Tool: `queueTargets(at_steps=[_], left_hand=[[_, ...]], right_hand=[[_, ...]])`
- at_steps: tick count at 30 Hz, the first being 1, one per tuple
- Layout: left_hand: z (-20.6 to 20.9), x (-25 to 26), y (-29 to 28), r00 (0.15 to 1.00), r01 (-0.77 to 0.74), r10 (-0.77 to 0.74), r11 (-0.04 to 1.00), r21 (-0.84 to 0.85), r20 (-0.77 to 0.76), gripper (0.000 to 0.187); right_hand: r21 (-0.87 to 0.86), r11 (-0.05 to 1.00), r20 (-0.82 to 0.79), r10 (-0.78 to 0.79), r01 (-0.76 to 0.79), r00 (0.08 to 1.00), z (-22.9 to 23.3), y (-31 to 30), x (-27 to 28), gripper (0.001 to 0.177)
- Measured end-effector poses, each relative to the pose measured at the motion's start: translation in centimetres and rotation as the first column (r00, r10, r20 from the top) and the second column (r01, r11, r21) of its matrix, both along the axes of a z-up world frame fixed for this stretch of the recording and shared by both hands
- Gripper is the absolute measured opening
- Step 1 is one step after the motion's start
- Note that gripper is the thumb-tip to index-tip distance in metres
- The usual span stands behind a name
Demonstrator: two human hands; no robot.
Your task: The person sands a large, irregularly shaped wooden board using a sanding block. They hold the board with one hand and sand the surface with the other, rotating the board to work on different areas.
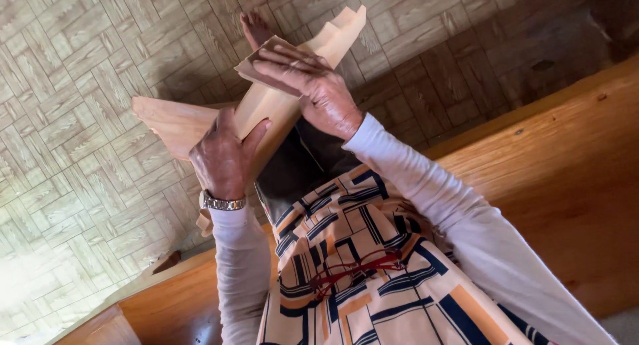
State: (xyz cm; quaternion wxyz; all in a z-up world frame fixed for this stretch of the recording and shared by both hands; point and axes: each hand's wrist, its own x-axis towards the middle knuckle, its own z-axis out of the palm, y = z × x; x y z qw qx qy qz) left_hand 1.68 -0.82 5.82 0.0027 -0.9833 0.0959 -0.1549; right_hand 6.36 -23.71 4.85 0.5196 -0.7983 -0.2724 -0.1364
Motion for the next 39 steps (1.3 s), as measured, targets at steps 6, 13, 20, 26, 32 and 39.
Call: queueTargets(at_steps=[6, 13, 20, 26, 32, 39], left_hand=[[-0.3, 0.3, -0.2, 0.999, 0.034, -0.034, 0.999, 0.027, 0.002, 0.059], [1.7, 0.4, 0.6, 0.944, 0.021, -0.105, 0.965, -0.26, -0.312, 0.055], [-1.1, 1.2, 1.4, 0.981, 0.112, -0.111, 0.994, -0.002, -0.158, 0.06], [-2.1, 1.4, 0.7, 0.99, 0.137, -0.135, 0.989, 0.061, -0.04, 0.062], [-1.6, 1.7, 0.6, 0.982, 0.17, -0.169, 0.985, -0.001, -0.078, 0.059], [-1.9, 2.2, 0.0, 0.971, 0.229, -0.229, 0.973, 0.0, -0.074, 0.057]], right_hand=[[-0.049, 0.999, -0.091, -0.022, 0.017, 0.996, -4.1, -3.0, 2.5, 0.086], [0.041, 0.989, -0.028, -0.144, 0.145, 0.989, -1.4, -0.8, -1.3, 0.055], [-0.393, 0.917, -0.088, -0.104, 0.062, 0.991, -4.5, -7.4, 0.2, 0.103], [-0.351, 0.899, 0.015, -0.273, 0.261, 0.962, -4.0, -15.8, 1.4, 0.085], [0.434, 0.715, -0.695, -0.121, 0.548, 0.709, -4.9, -9.9, 0.9, 0.024], [-0.67, 0.702, -0.023, -0.347, 0.243, 0.938, -16.6, -18.9, 2.9, 0.05]])
